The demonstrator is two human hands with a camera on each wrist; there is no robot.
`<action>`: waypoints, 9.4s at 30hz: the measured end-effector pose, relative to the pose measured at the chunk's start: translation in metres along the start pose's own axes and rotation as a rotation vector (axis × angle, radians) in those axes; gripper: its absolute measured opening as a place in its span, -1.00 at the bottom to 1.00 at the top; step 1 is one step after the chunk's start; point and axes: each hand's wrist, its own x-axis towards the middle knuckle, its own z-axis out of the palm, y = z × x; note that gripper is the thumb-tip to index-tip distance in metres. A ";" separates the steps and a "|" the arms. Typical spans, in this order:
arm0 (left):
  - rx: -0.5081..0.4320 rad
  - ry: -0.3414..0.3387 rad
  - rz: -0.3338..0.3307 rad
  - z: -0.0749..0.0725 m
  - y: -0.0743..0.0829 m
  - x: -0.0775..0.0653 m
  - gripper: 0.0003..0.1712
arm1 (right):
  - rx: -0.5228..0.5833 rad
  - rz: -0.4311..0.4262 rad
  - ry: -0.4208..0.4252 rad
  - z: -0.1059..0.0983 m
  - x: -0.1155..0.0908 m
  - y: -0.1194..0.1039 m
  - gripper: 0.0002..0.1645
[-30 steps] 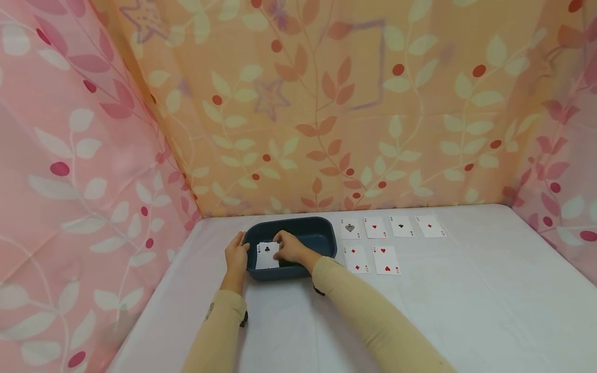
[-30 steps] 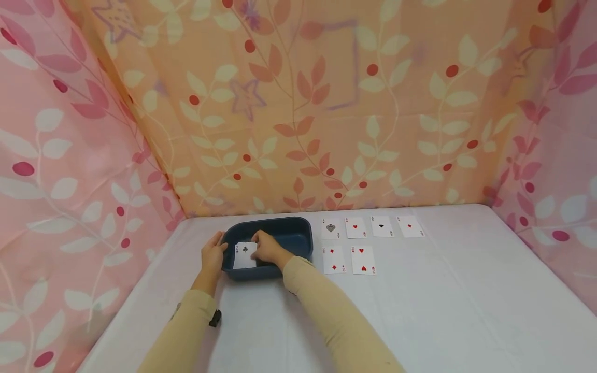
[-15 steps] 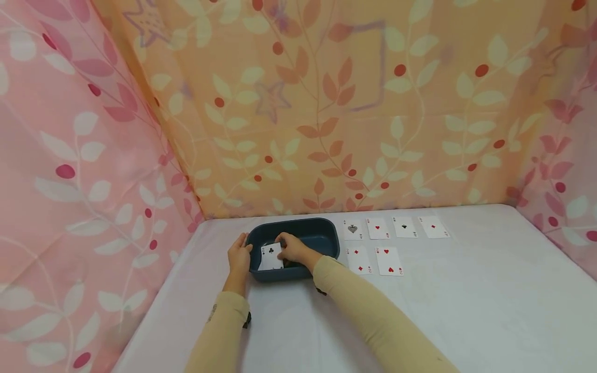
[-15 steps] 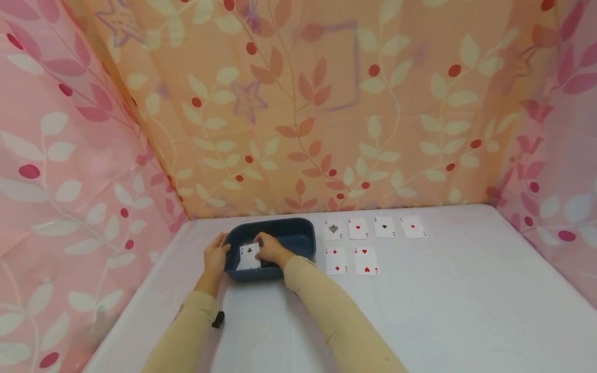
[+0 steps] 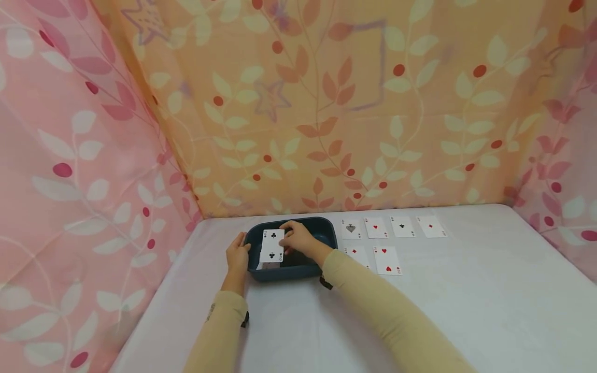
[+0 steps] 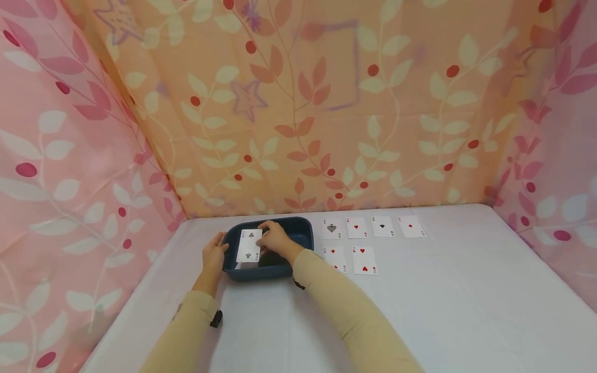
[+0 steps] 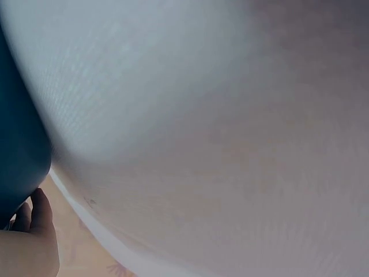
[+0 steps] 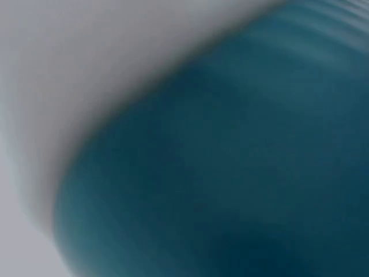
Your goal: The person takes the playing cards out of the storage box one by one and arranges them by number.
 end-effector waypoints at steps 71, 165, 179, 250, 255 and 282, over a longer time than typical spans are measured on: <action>-0.046 -0.001 -0.062 -0.008 0.003 0.002 -0.37 | -0.123 0.115 0.213 -0.152 -0.113 -0.005 -0.33; -0.073 -0.008 -0.087 -0.005 0.003 0.000 -0.36 | -0.241 0.426 0.422 -0.260 -0.187 0.048 -0.41; -0.067 -0.004 -0.082 -0.007 0.002 0.000 -0.36 | -0.099 0.372 0.401 -0.242 -0.185 0.031 -0.41; -0.016 0.003 -0.017 -0.012 0.007 0.001 -0.38 | -0.756 0.150 -0.072 0.040 0.015 0.008 -0.43; -0.046 0.003 -0.024 -0.011 0.008 0.001 -0.38 | -0.744 0.161 -0.070 0.039 0.017 0.008 -0.53; -0.034 0.007 -0.005 -0.006 0.008 -0.006 -0.39 | -0.771 0.215 -0.020 0.033 0.050 0.051 -0.27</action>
